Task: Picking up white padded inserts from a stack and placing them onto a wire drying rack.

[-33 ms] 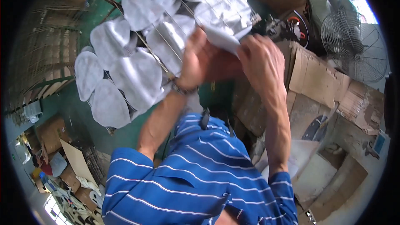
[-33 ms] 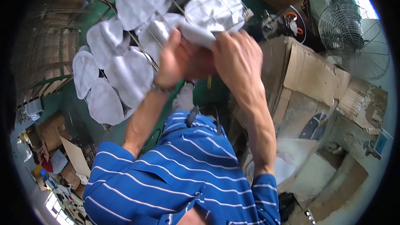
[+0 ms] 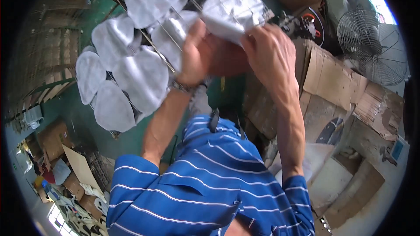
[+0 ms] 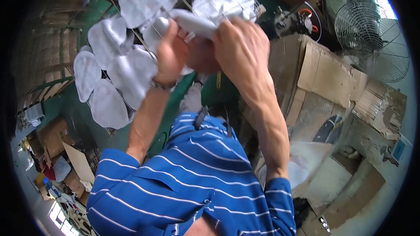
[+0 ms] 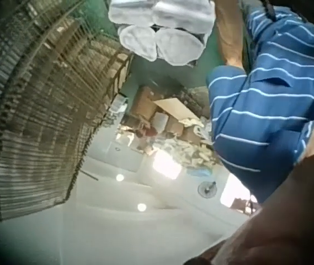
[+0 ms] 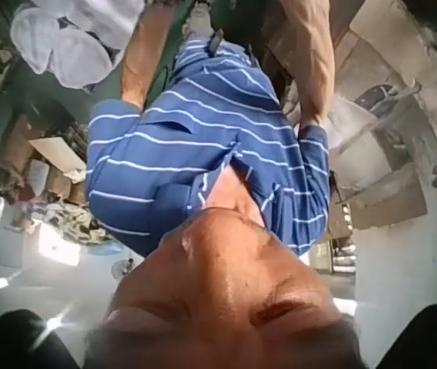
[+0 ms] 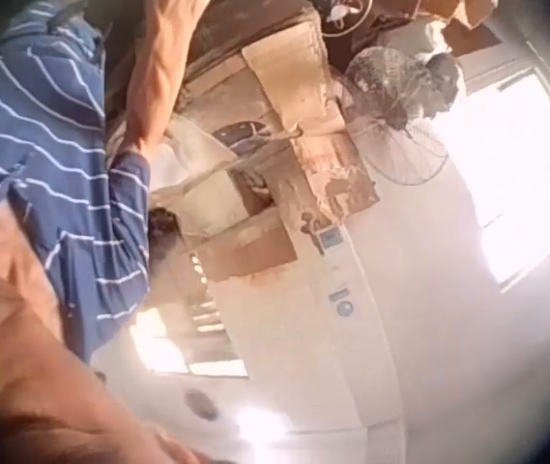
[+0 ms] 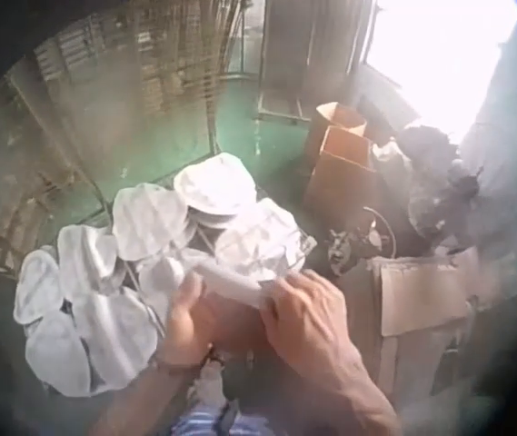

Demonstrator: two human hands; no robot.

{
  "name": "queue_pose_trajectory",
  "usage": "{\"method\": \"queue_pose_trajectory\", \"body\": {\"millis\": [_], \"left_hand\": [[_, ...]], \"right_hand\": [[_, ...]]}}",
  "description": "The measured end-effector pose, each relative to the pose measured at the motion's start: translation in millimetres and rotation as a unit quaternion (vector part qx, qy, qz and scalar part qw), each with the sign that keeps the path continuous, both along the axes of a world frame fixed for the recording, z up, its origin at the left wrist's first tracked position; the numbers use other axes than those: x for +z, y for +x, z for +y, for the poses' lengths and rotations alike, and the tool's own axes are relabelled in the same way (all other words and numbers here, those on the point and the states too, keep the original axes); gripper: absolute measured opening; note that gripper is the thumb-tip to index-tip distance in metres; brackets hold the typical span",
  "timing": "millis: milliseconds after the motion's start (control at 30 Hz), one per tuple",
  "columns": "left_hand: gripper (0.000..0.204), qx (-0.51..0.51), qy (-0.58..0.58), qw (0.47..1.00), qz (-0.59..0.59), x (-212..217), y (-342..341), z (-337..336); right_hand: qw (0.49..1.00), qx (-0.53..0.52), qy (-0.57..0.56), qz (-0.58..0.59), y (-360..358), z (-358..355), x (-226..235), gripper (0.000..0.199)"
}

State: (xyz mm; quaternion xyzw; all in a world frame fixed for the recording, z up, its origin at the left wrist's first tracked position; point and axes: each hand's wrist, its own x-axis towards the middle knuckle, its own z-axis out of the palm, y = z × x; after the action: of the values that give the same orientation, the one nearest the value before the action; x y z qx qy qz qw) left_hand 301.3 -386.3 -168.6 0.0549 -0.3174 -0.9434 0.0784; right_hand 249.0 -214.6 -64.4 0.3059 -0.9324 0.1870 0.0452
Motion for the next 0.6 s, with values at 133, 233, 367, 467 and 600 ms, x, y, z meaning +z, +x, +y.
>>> {"method": "queue_pose_trajectory", "body": {"millis": [133, 233, 367, 467, 600], "left_hand": [[0.041, 0.127, 0.029, 0.991, 0.021, -13, -4, -75], [0.034, 0.173, -0.046, 0.982, -0.067, -22, 17, -89], [0.037, 0.222, -0.078, 0.934, -0.268, -113, 59, -84], [0.050, 0.191, -0.063, 0.885, -0.419, -200, 85, -64], [0.051, 0.144, -0.152, 0.861, -0.463, -248, 87, -44]], "right_hand": [[0.992, 0.072, -0.062, 0.087, -22, -68, -11, 0.014], [0.981, 0.133, -0.108, 0.090, -19, -94, -53, 0.016], [0.989, 0.132, -0.056, 0.047, 0, -96, -158, 0.015], [0.992, 0.126, 0.024, -0.021, 16, -82, -249, 0.016], [0.988, 0.071, 0.085, -0.107, 29, -64, -282, 0.030]]}}
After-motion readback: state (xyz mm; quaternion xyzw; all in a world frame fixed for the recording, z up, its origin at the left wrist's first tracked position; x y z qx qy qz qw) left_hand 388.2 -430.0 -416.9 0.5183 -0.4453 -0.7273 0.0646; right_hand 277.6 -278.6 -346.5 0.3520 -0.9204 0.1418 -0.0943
